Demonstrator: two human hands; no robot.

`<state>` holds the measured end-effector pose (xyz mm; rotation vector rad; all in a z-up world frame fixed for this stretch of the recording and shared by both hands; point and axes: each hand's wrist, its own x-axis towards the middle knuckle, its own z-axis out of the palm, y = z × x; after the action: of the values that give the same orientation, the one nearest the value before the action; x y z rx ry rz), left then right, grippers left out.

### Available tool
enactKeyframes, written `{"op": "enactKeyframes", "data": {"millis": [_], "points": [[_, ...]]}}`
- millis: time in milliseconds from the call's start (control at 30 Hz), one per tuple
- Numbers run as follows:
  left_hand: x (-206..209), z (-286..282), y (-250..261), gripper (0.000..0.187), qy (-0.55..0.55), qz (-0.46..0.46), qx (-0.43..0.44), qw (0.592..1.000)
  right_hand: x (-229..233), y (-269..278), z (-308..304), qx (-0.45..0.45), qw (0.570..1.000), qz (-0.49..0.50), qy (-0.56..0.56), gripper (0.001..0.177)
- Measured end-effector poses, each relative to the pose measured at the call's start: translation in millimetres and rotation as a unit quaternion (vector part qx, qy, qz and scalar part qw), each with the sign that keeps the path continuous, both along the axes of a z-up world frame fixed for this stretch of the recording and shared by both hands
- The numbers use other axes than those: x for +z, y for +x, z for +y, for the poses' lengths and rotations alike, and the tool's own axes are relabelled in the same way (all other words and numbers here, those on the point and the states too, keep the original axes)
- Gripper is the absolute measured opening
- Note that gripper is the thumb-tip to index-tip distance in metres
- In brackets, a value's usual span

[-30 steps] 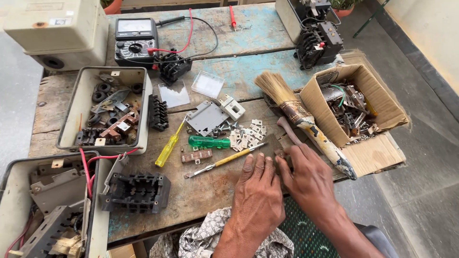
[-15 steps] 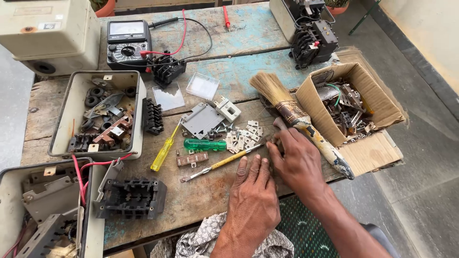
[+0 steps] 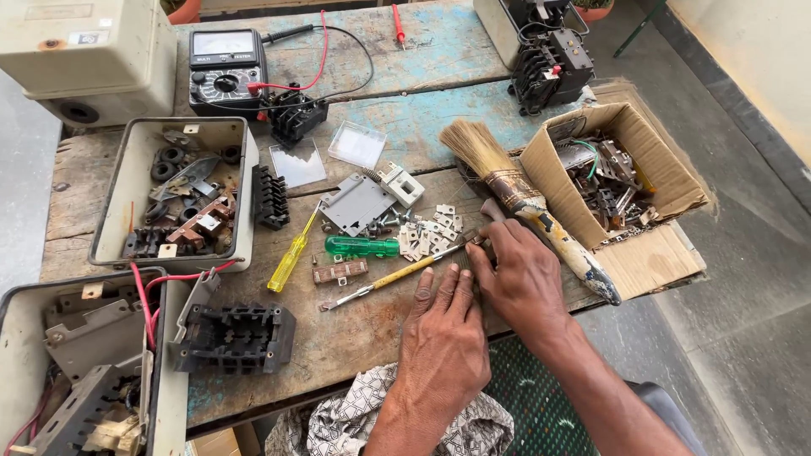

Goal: The person sands electrical contactor components using an abrasive disc by hand, then wipes the parts clean with a cloth.

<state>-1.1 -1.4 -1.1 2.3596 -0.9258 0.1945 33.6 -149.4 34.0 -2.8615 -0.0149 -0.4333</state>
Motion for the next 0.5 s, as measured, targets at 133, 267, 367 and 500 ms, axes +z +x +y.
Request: {"op": "enactKeyframes", "data": {"millis": [133, 267, 367, 500], "points": [[3.1, 4.1, 0.1, 0.048, -0.011, 0.023, -0.014, 1.000, 7.1, -39.2, 0.2, -0.020, 0.997, 0.042, 0.063, 0.023], [2.7, 4.6, 2.8, 0.051, -0.014, 0.014, -0.010, 1.000, 1.4, -19.3, 2.7, -0.036, 0.997, 0.049, 0.047, 0.024], [4.8, 5.8, 0.2, 0.048, -0.011, 0.023, -0.010, 1.000, 1.4, -3.0, 4.9, 0.013, 0.998, -0.036, 0.040, 0.025], [4.8, 6.4, -0.5, 0.048, -0.020, 0.017, -0.008, 1.000, 5.9, -30.2, 1.6, -0.035, 0.996, 0.054, 0.063, 0.023]]}}
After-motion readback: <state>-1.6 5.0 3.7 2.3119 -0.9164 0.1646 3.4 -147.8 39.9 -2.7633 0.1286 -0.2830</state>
